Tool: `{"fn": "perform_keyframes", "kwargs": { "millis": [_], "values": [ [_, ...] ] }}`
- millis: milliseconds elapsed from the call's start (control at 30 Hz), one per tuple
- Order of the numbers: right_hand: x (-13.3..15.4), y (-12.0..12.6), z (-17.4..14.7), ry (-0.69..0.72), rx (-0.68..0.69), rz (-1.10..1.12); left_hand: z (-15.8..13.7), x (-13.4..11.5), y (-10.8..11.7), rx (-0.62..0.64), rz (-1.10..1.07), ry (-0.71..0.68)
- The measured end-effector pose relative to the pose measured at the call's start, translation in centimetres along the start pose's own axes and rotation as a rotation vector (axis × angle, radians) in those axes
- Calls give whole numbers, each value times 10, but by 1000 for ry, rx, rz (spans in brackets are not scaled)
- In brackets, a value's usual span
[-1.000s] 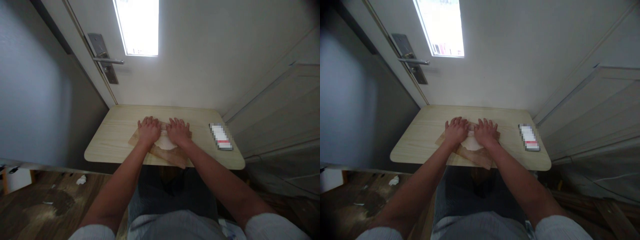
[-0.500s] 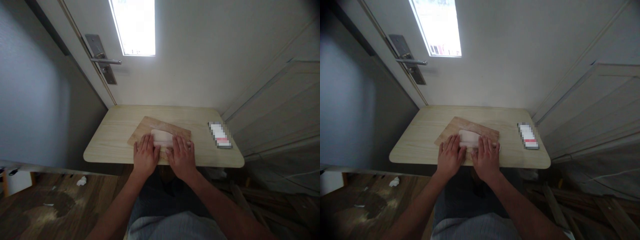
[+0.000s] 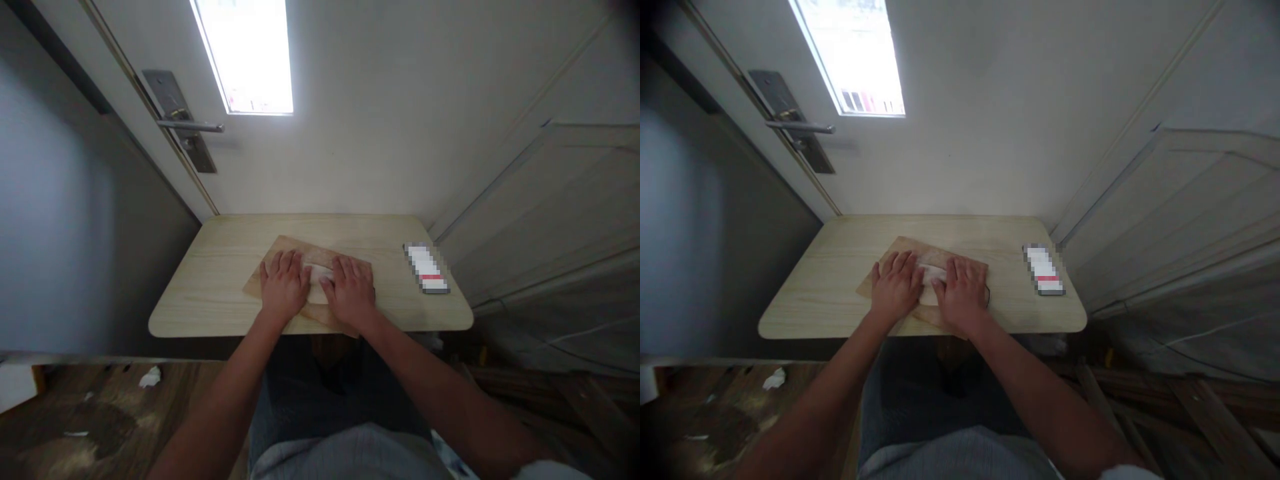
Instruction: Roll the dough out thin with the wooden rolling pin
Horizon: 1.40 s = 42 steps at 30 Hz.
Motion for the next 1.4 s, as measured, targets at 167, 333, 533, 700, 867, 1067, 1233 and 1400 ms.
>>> {"fn": "perform_keyframes", "kwargs": {
  "millis": [167, 333, 533, 700, 867, 1067, 1233, 1400],
  "values": [
    [-7, -6, 30, -44, 16, 8, 32, 0, -3, 19, 32, 11],
    [-7, -2, 31, -48, 50, 23, 34, -2, -1, 48, 53, -22],
    [10, 10, -26, -3, -14, 46, -15, -2, 7, 9, -1, -39],
    [21, 16, -66, 36, -44, 79, -51, 2, 9, -19, -37, -32],
    [15, 12, -56, 45, -66, 88, -46, 3, 7, -51, -57, -59],
    [-3, 5, -19, 89, -89, 110, -1, 4, 9, -90, -129, -105],
    [-22, 6, -16, 110, -124, 246, -14, 27, 34, -454, -226, 71],
    [-49, 8, -18, -29, -217, 357, -45, 15, 20, -356, -138, 180]
  ]
}}
Point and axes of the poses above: each hand's wrist, its own z-axis towards the middle knuckle, its own y-axis out of the back of the hand, x = y × z, the point moved 7 cm from there along z, towards the middle knuckle, and after that the axes turned 3 degrees about -y, right-handed, at the moved point
